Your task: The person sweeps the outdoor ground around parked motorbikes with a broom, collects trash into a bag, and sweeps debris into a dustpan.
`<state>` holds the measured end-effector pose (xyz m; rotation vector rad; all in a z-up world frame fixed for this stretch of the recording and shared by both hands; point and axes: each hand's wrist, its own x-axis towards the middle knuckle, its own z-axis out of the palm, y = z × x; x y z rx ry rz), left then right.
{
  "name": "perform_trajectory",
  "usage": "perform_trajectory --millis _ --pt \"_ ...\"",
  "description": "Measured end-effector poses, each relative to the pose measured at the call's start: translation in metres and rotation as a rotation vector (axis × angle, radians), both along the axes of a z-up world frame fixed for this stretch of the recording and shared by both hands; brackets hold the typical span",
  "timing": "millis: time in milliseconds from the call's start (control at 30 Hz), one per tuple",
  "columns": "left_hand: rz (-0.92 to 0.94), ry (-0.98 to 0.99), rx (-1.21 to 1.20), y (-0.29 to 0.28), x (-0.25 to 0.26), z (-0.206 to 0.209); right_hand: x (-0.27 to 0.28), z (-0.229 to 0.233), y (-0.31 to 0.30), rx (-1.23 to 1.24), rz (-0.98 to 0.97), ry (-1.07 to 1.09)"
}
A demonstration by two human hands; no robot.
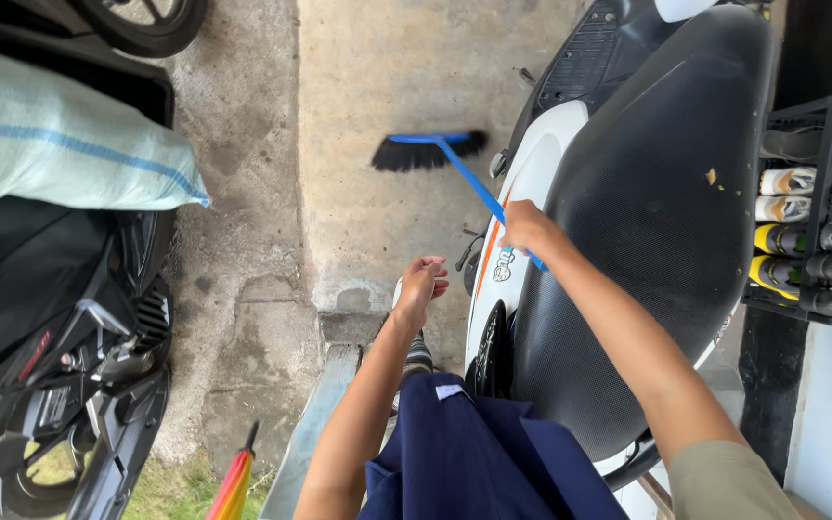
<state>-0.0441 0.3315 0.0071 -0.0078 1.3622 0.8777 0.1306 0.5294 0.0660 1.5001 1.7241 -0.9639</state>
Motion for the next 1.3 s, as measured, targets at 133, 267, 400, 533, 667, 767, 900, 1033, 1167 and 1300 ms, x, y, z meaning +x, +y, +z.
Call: perform_trajectory --millis 133,267,400,533,667,767,900,1033,1167,1300 --pt "-0.037 -0.015 -0.006 0.032 -0.001 0.013 0.019 0.009 -0.024 0.335 0.129 0.38" --pt "-0.04 0.001 0.033 0.06 -0.004 0.017 0.019 0.073 -0.047 0.039 -0.398 0.265" --pt "-0.057 0.019 0.038 0.075 -0.003 0.016 0.015 0.1 -0.086 -0.074 -0.556 0.183" --pt "-0.083 0.02 0.056 0.075 -0.002 0.01 0.012 0.035 -0.136 -0.21 -0.897 0.44" --pt "-0.107 0.046 0.047 0.073 -0.012 0.004 0.001 -0.08 -0.114 -0.56 -1.402 1.016" --pt "-0.092 0.079 0.065 0.072 -0.034 0.009 -0.023 -0.109 -0.044 -0.946 -1.657 1.194" --pt "-0.084 0.117 0.085 0.068 -0.066 0.026 -0.039 -0.11 0.028 -1.289 -1.887 1.062" --pt "-0.076 0.175 0.098 0.069 -0.092 0.037 -0.052 -0.099 0.003 -0.512 -1.141 1.055" --pt "-0.016 0.158 0.079 0.063 -0.105 0.039 -0.078 -0.071 -0.054 -0.449 -1.106 0.835" --pt "-0.003 0.131 0.062 0.057 -0.105 0.038 -0.081 -0.014 -0.061 -0.626 -0.994 0.776"
